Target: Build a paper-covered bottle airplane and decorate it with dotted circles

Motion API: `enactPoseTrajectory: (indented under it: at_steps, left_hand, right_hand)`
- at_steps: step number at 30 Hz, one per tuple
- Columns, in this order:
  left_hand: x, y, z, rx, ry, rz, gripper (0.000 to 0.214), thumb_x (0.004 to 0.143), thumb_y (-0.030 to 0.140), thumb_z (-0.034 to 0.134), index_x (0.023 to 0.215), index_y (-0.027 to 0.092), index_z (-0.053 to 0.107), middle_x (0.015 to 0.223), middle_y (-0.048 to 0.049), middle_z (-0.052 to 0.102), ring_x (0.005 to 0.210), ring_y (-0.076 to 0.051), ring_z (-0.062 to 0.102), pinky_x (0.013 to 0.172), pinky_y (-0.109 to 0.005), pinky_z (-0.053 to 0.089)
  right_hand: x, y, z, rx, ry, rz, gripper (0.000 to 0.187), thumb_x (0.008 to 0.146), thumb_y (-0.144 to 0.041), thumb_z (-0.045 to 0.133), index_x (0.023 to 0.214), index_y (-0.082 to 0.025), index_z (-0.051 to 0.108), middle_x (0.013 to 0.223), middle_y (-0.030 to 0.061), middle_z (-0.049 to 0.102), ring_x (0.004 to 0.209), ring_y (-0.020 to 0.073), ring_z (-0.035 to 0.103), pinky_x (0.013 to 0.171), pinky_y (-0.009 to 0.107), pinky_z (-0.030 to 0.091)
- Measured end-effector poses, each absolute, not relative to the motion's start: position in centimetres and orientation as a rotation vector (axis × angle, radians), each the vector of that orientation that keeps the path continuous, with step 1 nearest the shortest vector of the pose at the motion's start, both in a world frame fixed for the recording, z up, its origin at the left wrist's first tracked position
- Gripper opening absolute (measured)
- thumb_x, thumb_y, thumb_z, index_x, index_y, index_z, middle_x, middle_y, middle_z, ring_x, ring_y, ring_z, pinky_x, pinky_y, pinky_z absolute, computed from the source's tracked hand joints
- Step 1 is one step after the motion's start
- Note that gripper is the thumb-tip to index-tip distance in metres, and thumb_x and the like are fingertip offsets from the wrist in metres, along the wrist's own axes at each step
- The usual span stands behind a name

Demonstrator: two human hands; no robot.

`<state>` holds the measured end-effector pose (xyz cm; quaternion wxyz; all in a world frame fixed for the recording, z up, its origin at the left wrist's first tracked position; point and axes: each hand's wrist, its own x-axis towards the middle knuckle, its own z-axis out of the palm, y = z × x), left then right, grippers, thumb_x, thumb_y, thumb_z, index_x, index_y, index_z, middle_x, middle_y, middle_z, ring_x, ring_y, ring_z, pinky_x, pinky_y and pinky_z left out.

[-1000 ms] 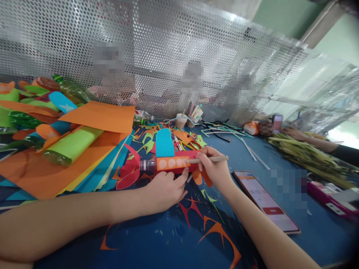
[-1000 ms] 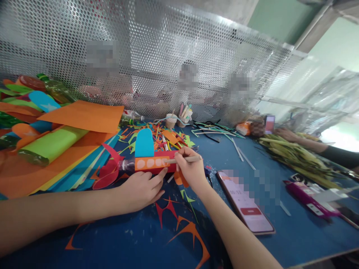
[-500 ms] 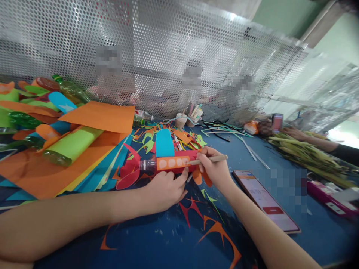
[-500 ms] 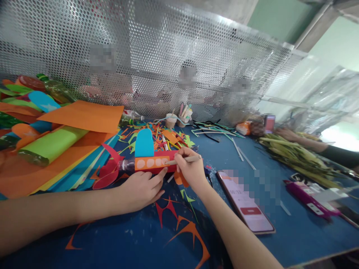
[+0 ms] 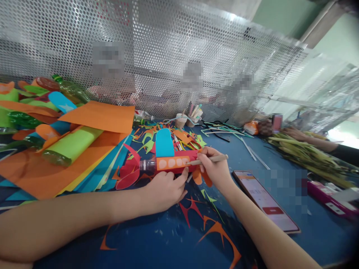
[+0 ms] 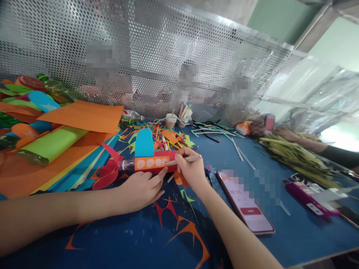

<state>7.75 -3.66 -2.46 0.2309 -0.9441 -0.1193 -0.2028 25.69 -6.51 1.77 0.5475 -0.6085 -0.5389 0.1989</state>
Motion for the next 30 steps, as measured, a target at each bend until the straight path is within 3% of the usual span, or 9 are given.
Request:
enactPoseTrajectory:
  at_steps: [30]
  left_hand:
    - [7.82,-3.50,-2.60,-2.599,-0.330,-0.591,0.041,0.094,0.035,0.037,0.120,0.011,0.058,0.128,-0.0112,0.056,0.059,-0.017,0.058,0.043,-0.033,0.043]
  right_hand:
    - [25.53,-6.60,1.84,-1.457,-1.316,0.445,0.022,0.072,-0.020,0.052,0.052,-0.021,0.043,0.034,-0.0082,0.046,0.034,0.0085,0.039,0.043,0.021,0.033]
